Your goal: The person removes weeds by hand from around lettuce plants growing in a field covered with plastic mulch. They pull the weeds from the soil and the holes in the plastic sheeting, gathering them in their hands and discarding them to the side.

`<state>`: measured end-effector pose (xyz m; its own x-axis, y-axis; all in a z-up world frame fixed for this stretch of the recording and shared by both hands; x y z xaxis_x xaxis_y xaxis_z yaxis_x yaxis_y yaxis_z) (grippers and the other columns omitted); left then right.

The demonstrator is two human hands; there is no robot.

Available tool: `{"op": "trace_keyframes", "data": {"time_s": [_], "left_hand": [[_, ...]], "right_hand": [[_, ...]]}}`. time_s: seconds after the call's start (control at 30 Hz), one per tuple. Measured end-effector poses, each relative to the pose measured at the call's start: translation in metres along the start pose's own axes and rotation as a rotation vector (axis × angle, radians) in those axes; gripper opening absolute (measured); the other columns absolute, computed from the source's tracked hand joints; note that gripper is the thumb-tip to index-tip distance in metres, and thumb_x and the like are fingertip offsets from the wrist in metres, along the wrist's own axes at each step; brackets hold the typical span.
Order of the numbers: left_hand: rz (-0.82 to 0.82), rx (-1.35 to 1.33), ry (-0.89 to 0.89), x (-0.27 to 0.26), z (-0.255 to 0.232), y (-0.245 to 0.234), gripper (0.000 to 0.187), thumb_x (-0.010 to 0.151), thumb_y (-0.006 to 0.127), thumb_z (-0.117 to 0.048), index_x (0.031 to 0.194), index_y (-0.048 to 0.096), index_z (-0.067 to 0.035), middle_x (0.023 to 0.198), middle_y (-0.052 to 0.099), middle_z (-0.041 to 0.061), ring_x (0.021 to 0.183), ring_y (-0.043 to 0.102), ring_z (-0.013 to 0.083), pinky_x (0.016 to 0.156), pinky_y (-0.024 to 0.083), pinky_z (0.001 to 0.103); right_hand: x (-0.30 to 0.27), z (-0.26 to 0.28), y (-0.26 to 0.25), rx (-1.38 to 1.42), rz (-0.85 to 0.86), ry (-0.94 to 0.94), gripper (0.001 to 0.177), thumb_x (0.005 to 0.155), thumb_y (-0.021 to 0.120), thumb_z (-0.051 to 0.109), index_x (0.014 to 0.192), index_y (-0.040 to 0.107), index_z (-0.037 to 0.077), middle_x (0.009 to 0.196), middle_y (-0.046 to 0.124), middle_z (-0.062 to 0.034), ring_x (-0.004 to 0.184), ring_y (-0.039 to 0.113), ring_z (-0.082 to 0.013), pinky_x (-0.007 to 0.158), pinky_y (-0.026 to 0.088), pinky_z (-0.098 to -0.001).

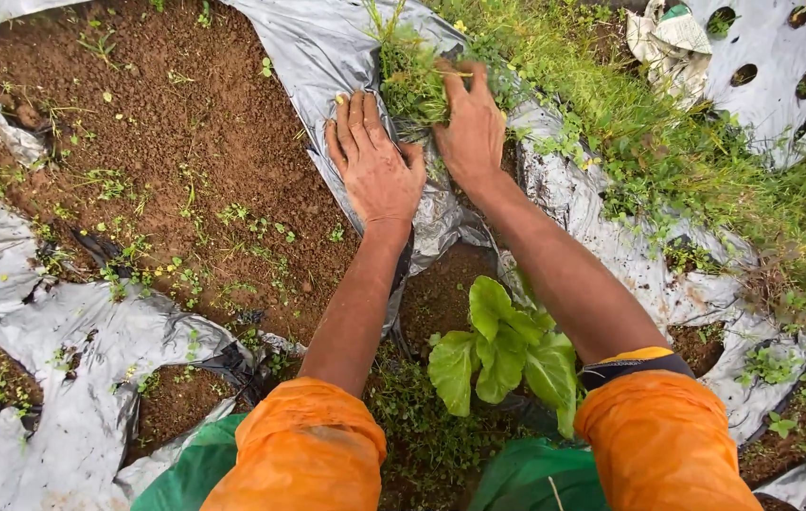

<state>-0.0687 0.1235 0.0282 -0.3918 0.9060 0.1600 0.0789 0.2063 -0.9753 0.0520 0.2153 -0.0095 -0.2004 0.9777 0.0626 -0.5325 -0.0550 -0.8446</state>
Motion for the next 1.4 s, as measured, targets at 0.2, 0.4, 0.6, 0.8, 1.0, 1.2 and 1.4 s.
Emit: {"op": "trace_keyframes", "data": {"time_s": [0.2, 0.4, 0.6, 0.8, 1.0, 1.2, 1.4], "left_hand": [[0.093, 0.097, 0.002, 0.0, 0.001, 0.009, 0.079, 0.096, 0.056, -0.04, 0.163, 0.026, -0.01, 0.17, 0.027, 0.009, 0.158, 0.024, 0.0301, 0.131, 0.012, 0.05], [0.074, 0.05, 0.004, -0.001, -0.002, 0.005, 0.075, 0.097, 0.051, -0.039, 0.161, 0.03, -0.005, 0.167, 0.032, 0.012, 0.157, 0.019, 0.0304, 0.131, 0.008, 0.049], [-0.066, -0.072, 0.018, -0.001, -0.001, 0.002, 0.059, 0.089, 0.055, -0.03, 0.141, 0.06, -0.003, 0.156, 0.047, 0.012, 0.153, 0.026, 0.032, 0.13, 0.013, 0.053], [-0.149, -0.145, 0.045, 0.0, 0.0, -0.009, 0.04, 0.084, 0.062, -0.023, 0.118, 0.06, -0.003, 0.146, 0.054, 0.016, 0.148, 0.033, 0.0342, 0.128, 0.022, 0.055], [-0.144, -0.104, 0.043, 0.0, 0.0, 0.001, 0.043, 0.083, 0.063, -0.027, 0.119, 0.061, -0.003, 0.145, 0.055, 0.014, 0.149, 0.032, 0.0336, 0.128, 0.021, 0.054], [-0.074, -0.069, 0.022, 0.001, -0.001, 0.0, 0.058, 0.08, 0.075, -0.039, 0.123, 0.062, -0.002, 0.148, 0.053, 0.014, 0.15, 0.031, 0.0334, 0.128, 0.019, 0.053], [-0.208, -0.141, 0.047, -0.001, -0.003, -0.011, 0.044, 0.081, 0.061, -0.02, 0.118, 0.062, 0.002, 0.14, 0.059, 0.014, 0.146, 0.036, 0.0331, 0.127, 0.024, 0.053]], "right_hand": [[0.013, 0.003, 0.028, -0.195, 0.142, -0.204, 0.06, 0.088, 0.043, -0.02, 0.135, 0.062, 0.012, 0.146, 0.053, -0.0289, 0.126, 0.061, -0.0455, 0.093, 0.058, -0.0579], [-0.009, -0.053, 0.053, -0.076, 0.084, -0.209, 0.08, 0.077, 0.063, -0.019, 0.151, 0.031, -0.013, 0.151, 0.046, -0.0373, 0.139, 0.053, -0.0478, 0.119, 0.047, -0.0477], [-0.017, -0.059, 0.047, -0.065, -0.028, -0.37, 0.062, 0.074, 0.067, -0.016, 0.131, 0.045, -0.004, 0.095, 0.049, -0.0098, 0.082, 0.046, -0.0214, 0.073, 0.051, -0.036], [-0.016, -0.022, 0.008, -0.015, 0.076, -0.577, 0.053, 0.083, 0.049, -0.021, 0.129, 0.04, 0.004, 0.124, 0.052, -0.0213, 0.082, 0.058, -0.0268, 0.054, 0.054, -0.0356], [0.009, 0.02, -0.002, -0.27, 0.461, -0.54, 0.061, 0.076, 0.072, -0.012, 0.134, 0.055, -0.002, 0.141, 0.055, -0.0245, 0.109, 0.067, -0.0367, 0.086, 0.061, -0.048], [0.003, 0.026, 0.029, -0.159, 0.412, -0.353, 0.035, 0.102, 0.043, -0.01, 0.133, 0.056, -0.001, 0.147, 0.049, -0.0384, 0.134, 0.053, -0.0504, 0.111, 0.042, -0.0623], [-0.007, -0.034, 0.051, 0.53, -0.097, 0.252, 0.087, 0.085, 0.05, -0.014, 0.162, 0.013, 0.0, 0.127, 0.058, -0.0166, 0.119, 0.059, -0.0282, 0.117, 0.052, -0.046]]}}
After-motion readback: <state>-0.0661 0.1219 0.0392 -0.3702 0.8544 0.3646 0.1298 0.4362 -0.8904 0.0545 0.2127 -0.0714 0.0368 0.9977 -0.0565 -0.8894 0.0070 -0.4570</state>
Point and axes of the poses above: each hand's wrist, its own x-axis towards the middle knuckle, its own y-axis out of the palm, z = x × y, the point moved 5 cm from there along x, towards the middle knuckle
